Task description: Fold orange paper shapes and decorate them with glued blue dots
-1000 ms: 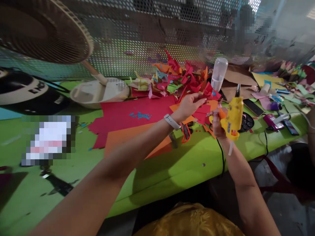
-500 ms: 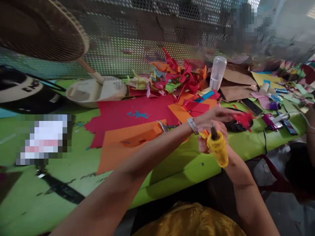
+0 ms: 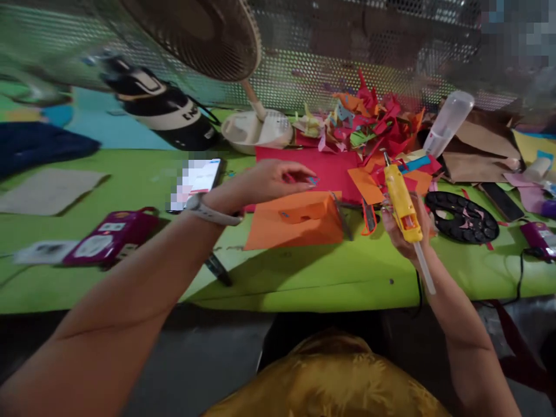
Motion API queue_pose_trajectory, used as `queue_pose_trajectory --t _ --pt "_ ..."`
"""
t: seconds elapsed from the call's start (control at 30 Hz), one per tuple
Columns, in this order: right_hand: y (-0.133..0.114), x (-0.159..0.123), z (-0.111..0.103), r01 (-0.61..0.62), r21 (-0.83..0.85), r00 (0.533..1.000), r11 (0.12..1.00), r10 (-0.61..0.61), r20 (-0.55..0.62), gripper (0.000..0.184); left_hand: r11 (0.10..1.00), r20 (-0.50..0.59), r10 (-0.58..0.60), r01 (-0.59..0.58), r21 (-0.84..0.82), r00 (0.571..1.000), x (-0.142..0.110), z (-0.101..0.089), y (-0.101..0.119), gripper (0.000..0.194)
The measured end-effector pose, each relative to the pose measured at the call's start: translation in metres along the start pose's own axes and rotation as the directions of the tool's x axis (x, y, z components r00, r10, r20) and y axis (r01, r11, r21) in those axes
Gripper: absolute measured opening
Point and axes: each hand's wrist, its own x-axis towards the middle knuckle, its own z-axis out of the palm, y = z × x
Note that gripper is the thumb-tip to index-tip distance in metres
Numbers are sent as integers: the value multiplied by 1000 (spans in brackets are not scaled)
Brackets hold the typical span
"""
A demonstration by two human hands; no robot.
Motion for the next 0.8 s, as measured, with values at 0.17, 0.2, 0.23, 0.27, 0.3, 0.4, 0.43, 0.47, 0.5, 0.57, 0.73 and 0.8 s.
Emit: queue_pose_trajectory --t 0.17,0.2,0.23,0.27,0.3,0.4,0.43,0.47,0.5,0.57,0.73,0.8 --pt "-1 5 12 239 -208 969 949 -217 122 19 979 174 -178 156 134 969 -35 -18 -47 55" --pt "-2 7 14 249 -232 963 940 -216 158 19 982 202 -161 136 133 966 -38 -16 -51 57" --pt "-3 8 15 254 -241 959 937 -211 190 19 986 219 -134 109 125 966 -40 -12 -54 58" --pt "-5 10 17 252 -241 956 937 -203 213 19 991 230 -102 79 106 968 -42 -7 -55 58" --pt "-7 11 18 253 -234 951 939 -197 237 20 995 228 -71 53 80 971 -44 -3 -56 57" --pt "-18 14 22 220 -195 938 956 -153 310 21 997 180 17 -30 70 984 -50 9 -56 53" --pt "-22 15 24 202 -172 932 964 -135 336 21 995 162 38 -52 86 986 -52 10 -57 51" --pt "-27 16 26 194 -143 922 970 -131 364 21 992 141 53 -68 104 989 -54 10 -57 50" --pt "-32 16 29 198 -108 906 974 -140 400 20 989 119 62 -77 123 991 -56 9 -58 49" --pt "-42 17 38 238 -40 863 970 -192 467 18 986 71 36 -47 160 997 -61 5 -59 48" --pt "-54 13 69 114 149 783 982 -181 595 19 973 172 -203 179 143 964 -66 -6 -55 61" --pt "-54 9 79 -186 227 741 956 -15 671 22 982 292 -191 179 67 937 -65 -5 -55 56"
